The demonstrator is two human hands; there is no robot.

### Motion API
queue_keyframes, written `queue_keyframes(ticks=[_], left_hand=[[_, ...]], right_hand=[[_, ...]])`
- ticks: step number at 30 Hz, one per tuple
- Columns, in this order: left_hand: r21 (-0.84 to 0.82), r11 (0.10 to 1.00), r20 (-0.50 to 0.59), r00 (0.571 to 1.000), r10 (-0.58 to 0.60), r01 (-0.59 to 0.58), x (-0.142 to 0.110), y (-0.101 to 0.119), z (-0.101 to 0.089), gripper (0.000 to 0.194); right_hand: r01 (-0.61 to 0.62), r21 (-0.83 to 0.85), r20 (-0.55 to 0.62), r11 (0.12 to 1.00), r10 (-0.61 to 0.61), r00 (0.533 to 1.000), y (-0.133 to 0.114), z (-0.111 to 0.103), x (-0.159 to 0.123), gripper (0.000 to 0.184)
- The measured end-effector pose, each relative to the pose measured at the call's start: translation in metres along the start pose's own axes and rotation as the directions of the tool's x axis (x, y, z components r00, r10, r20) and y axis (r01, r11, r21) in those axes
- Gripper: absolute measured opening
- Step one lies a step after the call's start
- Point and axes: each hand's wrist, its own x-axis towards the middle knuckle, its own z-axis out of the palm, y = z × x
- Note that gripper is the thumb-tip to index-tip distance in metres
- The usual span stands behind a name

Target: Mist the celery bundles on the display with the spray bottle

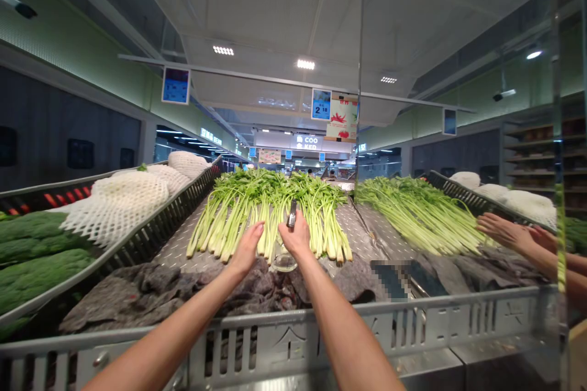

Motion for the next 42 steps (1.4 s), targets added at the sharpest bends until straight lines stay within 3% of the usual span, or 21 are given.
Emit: queue_keyframes(ticks=[5,12,21,32,37,42], left_hand=[[-0.01,1.0,0.075,0.997,-0.004,0.005,0.0,-0.015,0.02,0.045],[-0.016,0.995,0.287,0.954,-0.089,0.098,-0.003,-0.045,0.028,0.04],[0.075,0.992,0.284,0.952,-0.118,0.101,-0.011,-0.036,0.028,0.059],[0.205,0.972,0.292,0.941,-0.174,0.116,-0.018,-0.04,0.025,0.059],[0.134,0.985,0.341,0.929,-0.145,0.105,-0.017,-0.043,0.025,0.06],[0.017,0.993,0.438,0.892,-0.112,0.117,-0.019,-0.043,0.031,0.061]], right_hand=[[0.012,0.003,-0.004,1.0,-0.012,1.0,0.01,0.007,0.001,0.021],[-0.012,0.042,0.005,0.999,0.012,1.0,0.034,0.018,-0.007,0.021],[0.031,0.025,-0.009,0.999,-0.031,0.999,0.03,0.012,-0.01,0.021],[0.068,-0.026,-0.044,0.997,-0.069,0.997,0.036,0.012,-0.016,0.024],[0.05,-0.116,-0.038,0.992,-0.054,0.998,0.03,0.005,-0.02,0.028],[-0.051,-0.161,-0.094,0.986,0.036,0.995,0.036,-0.012,-0.019,0.023]])
